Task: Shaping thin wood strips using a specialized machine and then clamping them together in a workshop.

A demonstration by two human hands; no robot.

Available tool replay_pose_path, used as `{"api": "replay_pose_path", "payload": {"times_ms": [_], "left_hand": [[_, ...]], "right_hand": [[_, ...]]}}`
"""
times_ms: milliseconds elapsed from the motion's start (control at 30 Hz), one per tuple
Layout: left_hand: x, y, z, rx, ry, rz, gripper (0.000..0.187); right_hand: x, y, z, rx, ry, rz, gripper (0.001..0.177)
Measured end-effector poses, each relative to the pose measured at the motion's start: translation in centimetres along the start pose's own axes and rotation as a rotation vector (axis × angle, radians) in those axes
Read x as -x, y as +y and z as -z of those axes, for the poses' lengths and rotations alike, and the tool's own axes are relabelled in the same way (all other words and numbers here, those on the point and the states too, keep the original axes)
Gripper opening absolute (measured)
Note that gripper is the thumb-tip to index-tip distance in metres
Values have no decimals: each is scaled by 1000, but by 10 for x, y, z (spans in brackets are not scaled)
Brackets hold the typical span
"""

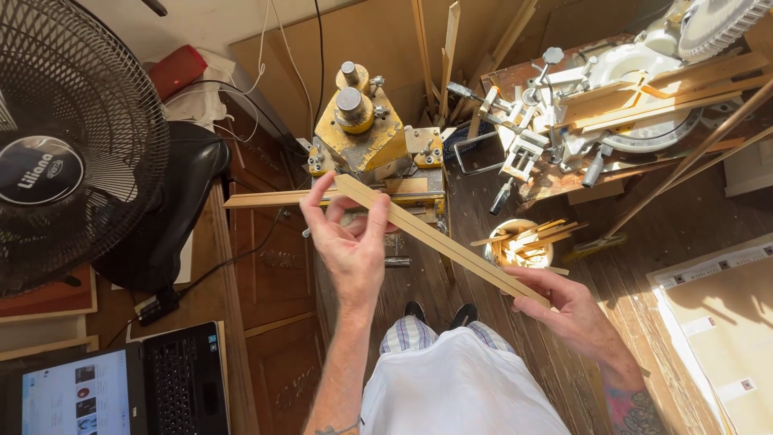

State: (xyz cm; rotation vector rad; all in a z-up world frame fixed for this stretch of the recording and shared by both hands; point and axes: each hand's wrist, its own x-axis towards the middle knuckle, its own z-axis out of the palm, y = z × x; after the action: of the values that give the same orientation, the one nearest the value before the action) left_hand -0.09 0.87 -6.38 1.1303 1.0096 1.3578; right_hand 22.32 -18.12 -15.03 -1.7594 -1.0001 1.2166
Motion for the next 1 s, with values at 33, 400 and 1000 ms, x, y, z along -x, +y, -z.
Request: {"api": "replay_pose_path", "payload": {"times_ms": [33, 400, 1000], "left_hand": [[5, 2, -4, -23, -10, -10, 59], [25, -19, -13, 76, -101, 123, 57], [24, -45, -31, 330, -49, 205, 25]], "right_hand": [[-4, 8, -3, -74, 6, -1, 50], [-4, 43, -15, -387, 67, -28, 42], [42, 35, 84, -280, 500, 310, 25]]}}
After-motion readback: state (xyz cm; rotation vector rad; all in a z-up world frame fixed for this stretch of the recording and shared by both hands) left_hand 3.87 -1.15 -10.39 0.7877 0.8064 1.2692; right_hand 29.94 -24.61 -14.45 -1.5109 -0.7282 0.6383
